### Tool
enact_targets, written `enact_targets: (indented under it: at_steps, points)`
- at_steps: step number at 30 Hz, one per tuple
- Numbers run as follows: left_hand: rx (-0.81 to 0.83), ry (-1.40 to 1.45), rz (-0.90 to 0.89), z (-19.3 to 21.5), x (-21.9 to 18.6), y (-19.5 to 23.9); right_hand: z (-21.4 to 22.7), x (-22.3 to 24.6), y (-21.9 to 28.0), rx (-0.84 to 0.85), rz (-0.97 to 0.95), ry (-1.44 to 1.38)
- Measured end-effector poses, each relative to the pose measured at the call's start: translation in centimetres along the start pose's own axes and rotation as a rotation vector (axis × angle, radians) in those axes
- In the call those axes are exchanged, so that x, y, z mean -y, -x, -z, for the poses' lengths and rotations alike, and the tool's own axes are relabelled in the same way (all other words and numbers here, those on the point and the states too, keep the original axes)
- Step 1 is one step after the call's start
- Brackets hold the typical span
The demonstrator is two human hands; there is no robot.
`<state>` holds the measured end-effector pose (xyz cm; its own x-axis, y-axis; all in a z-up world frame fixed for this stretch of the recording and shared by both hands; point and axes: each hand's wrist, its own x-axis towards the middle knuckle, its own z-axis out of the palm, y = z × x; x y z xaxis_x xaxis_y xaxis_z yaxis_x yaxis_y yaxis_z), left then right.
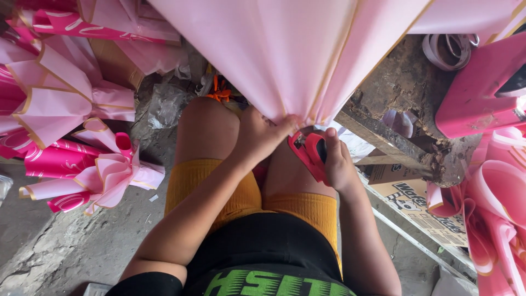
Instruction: The person folds pink paper with gold trim into cone shapes and secures the base with a red stapler. They repeatedly fold, staple, and adjust the cones while seated on the floor surrounded by similar items.
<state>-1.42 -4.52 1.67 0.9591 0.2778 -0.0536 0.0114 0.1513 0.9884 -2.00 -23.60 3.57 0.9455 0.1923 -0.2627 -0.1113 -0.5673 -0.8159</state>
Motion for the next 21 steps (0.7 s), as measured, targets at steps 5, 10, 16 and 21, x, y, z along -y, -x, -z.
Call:
enact_targets:
  at_steps: [5, 10, 16, 21]
  points:
    - [-0.075, 0.012, 0.023, 2.3, 1.4, -2.4, 3.9, -2.2, -0.7, -0.081, 0.000, 0.182]
    - [-0.093, -0.029, 0.067, 3.7, -0.3, -2.5, 8.7, 1.0, -0.9, -0.443, 0.188, 0.512]
    - [0.008, 0.141, 0.226, 4.2, -2.2, -1.3, 13.2, -2.7, -8.4, -0.878, 0.543, 1.062]
    - [0.083, 0.096, 0.188, 3.7, -2.2, -1.3, 11.1, 2.1, -9.0, -1.044, 0.752, 1.024]
